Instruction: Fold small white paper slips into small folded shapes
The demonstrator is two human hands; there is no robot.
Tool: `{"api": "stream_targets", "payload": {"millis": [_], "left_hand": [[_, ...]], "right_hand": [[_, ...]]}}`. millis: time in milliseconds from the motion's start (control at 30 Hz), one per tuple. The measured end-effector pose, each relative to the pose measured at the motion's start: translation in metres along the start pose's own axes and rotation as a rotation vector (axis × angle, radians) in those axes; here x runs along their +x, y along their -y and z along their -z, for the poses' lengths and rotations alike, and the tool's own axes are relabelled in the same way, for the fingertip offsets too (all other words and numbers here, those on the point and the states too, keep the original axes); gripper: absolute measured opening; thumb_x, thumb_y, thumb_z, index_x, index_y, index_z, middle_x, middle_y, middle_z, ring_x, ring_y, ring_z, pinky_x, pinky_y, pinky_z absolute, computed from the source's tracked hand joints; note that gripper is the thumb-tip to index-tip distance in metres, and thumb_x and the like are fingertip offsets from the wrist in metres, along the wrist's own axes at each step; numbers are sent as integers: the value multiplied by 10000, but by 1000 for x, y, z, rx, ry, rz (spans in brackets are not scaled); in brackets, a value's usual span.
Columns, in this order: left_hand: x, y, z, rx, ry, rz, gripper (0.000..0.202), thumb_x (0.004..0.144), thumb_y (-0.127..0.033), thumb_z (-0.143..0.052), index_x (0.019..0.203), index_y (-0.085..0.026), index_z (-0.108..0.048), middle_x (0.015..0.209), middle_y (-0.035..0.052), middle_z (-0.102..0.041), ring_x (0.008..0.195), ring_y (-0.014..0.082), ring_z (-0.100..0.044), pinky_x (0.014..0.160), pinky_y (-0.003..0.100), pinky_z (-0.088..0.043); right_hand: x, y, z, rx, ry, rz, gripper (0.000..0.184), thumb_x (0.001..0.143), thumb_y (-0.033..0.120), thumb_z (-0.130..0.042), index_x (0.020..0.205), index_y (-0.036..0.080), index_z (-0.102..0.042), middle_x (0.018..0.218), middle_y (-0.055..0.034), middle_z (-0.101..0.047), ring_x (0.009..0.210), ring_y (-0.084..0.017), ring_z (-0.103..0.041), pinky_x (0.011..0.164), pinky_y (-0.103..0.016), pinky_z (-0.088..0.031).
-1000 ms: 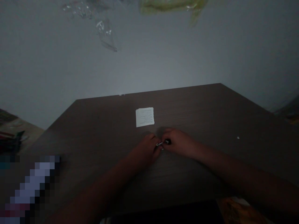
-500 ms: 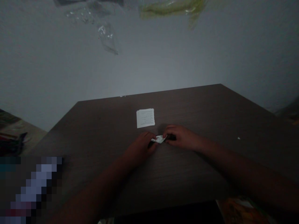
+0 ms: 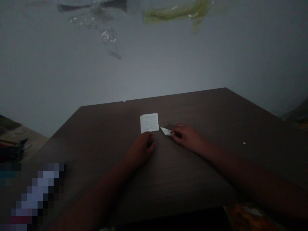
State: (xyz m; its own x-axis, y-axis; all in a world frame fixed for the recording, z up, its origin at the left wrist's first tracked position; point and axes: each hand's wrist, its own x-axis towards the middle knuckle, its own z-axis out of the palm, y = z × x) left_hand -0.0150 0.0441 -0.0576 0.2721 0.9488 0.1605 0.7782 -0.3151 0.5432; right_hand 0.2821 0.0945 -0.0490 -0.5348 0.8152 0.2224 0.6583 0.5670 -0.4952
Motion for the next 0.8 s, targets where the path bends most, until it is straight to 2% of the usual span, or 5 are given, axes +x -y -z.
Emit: {"api": "stream_targets", "payload": {"millis": [167, 333, 533, 667, 800], "left_hand": [[0, 2, -2, 23, -4, -45, 327, 1061, -248, -755, 1387, -244, -733, 1358, 134, -844, 1272, 359, -846, 1168, 605, -729], [0, 4, -4, 46, -32, -93, 336, 1055, -212, -751, 1388, -256, -742, 1467, 144, -821, 1433, 379, -798, 1291, 637, -675], [2, 8, -8, 101, -72, -142, 367, 1062, -192, -770, 1423, -258, -760, 1598, 178, -791, 1529, 404, -757, 1375, 645, -615], [4, 16, -12, 157, -85, -130, 425, 1076, -232, -785, 1499, -250, -752, 1690, 195, -764, 1632, 427, -710, 1423, 692, -560], [6, 22, -15, 190, -69, -92, 471, 1104, -299, -780, 1568, -227, -736, 1778, 227, -719, 1709, 435, -658, 1437, 711, -534]], "right_hand": [[5, -8, 0, -89, -89, -100, 160, 1124, 151, -747, 1123, 202, -899, 1153, -109, -845, 1043, -268, -775, 985, -400, -586], [5, -11, -2, -156, -125, -133, 155, 1126, 210, -748, 1132, 228, -902, 1161, -104, -861, 1067, -281, -784, 975, -393, -593], [2, -1, 0, -268, -73, -224, 186, 1129, 286, -778, 1259, 220, -894, 1227, -127, -878, 1101, -302, -801, 897, -368, -564], [0, 7, 3, -271, -52, -218, 245, 1147, 304, -762, 1339, 202, -875, 1313, -155, -883, 1182, -331, -816, 950, -394, -582], [-2, 12, 3, -230, -27, -186, 224, 1160, 298, -739, 1317, 194, -859, 1339, -167, -875, 1194, -340, -818, 995, -421, -602]]}}
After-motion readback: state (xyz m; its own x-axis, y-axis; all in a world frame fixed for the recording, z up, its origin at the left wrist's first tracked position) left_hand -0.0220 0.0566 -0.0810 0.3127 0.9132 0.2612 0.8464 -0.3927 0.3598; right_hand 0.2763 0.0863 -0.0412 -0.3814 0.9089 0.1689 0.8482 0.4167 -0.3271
